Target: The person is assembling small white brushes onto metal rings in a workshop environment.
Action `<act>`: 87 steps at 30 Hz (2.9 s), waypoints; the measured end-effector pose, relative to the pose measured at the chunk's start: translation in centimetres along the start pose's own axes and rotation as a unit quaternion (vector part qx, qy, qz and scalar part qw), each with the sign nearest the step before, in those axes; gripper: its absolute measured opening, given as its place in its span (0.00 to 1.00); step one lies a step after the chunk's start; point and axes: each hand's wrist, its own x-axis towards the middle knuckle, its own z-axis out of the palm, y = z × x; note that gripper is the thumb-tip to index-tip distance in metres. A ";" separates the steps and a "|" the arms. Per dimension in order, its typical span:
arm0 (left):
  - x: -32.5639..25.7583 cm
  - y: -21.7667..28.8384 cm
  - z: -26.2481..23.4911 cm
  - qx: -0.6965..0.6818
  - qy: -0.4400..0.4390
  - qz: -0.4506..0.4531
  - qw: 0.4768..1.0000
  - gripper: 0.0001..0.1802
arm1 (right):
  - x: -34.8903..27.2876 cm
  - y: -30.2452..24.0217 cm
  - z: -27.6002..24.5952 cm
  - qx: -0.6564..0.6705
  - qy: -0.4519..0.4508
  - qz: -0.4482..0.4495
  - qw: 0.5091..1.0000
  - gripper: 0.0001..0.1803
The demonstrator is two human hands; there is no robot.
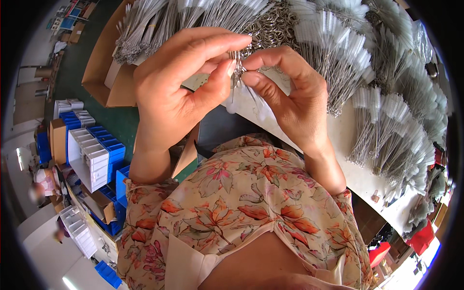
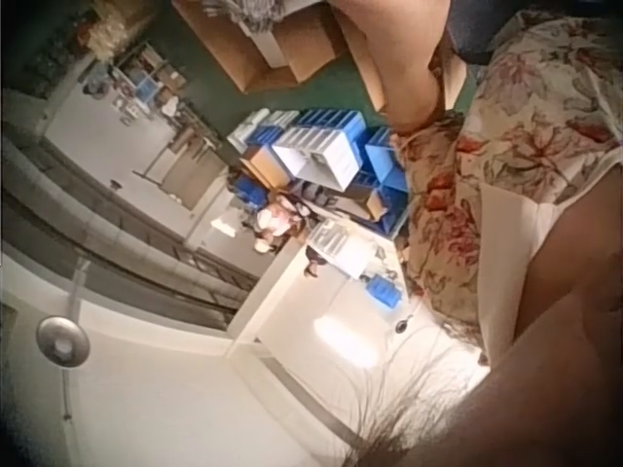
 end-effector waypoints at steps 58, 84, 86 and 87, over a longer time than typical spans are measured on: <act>-30.2 -22.0 0.2 0.221 -0.381 -0.420 0.793 0.12 | -7.3 10.7 7.9 -0.091 -0.206 0.200 0.954 0.03; 2.0 -15.7 -9.7 -0.287 -0.286 -0.324 0.855 0.15 | -4.8 7.1 -2.9 -0.030 -0.013 0.205 0.978 0.03; 9.5 -16.8 -6.5 -0.177 -0.258 -0.283 0.907 0.15 | -4.9 6.5 -5.6 0.006 0.055 0.240 0.969 0.04; 12.7 -18.5 -5.2 -0.147 -0.250 -0.269 0.918 0.15 | -4.7 6.1 -7.1 -0.023 0.066 0.223 0.972 0.04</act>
